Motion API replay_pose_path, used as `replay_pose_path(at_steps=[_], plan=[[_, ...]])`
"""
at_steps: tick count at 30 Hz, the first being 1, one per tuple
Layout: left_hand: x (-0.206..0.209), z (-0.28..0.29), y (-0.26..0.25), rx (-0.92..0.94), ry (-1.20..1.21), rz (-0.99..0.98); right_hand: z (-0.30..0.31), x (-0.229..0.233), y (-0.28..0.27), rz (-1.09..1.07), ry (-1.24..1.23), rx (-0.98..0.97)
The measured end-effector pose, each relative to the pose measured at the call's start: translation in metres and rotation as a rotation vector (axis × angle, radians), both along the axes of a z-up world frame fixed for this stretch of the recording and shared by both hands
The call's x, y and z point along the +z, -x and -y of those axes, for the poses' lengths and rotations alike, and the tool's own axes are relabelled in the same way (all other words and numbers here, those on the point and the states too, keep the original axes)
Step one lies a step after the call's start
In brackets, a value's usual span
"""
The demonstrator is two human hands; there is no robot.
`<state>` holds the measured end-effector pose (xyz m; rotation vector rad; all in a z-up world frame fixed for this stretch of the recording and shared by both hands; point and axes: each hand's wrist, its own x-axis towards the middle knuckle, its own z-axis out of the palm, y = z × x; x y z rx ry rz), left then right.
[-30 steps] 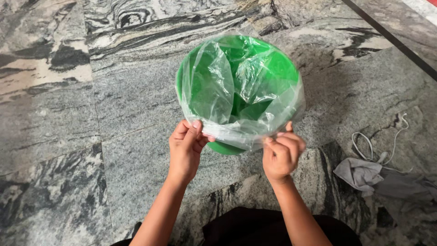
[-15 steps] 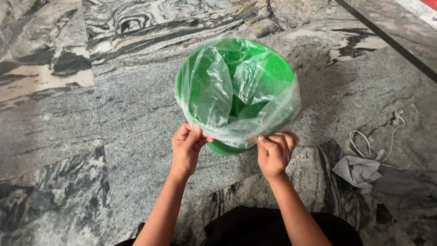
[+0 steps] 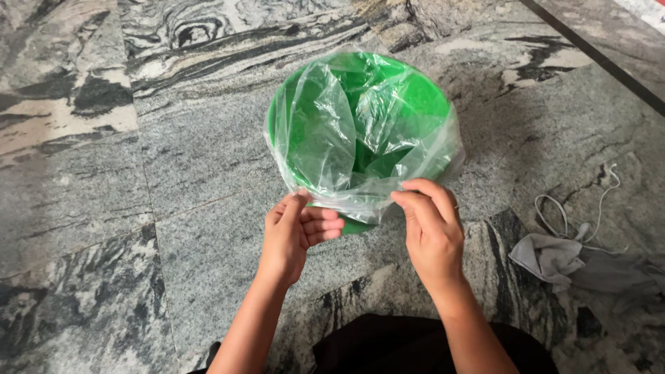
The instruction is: The person sits on the floor and lines a green bucket with a clear plastic bag. They smooth the bag inside the bucket, tuck the edges over the rim, and adjust the lining to fit properly before moving the bucket to a corner.
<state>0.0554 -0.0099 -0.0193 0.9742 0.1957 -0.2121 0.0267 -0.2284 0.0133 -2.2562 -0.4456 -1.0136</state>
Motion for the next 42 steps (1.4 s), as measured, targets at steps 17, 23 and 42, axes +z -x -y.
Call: replay_pose_path(at_steps=[17, 23, 42], plan=[[-0.026, 0.007, -0.011, 0.050, -0.098, 0.119, -0.004, -0.072, -0.021, 0.322, -0.034, -0.032], [-0.031, 0.009, -0.007, 0.082, 0.001, 0.123, -0.001, -0.056, -0.007, 0.175, -0.219, -0.011], [0.003, 0.027, 0.018, -0.091, 0.059, 0.230, 0.002, 0.039, -0.142, -0.596, 0.213, -0.670]])
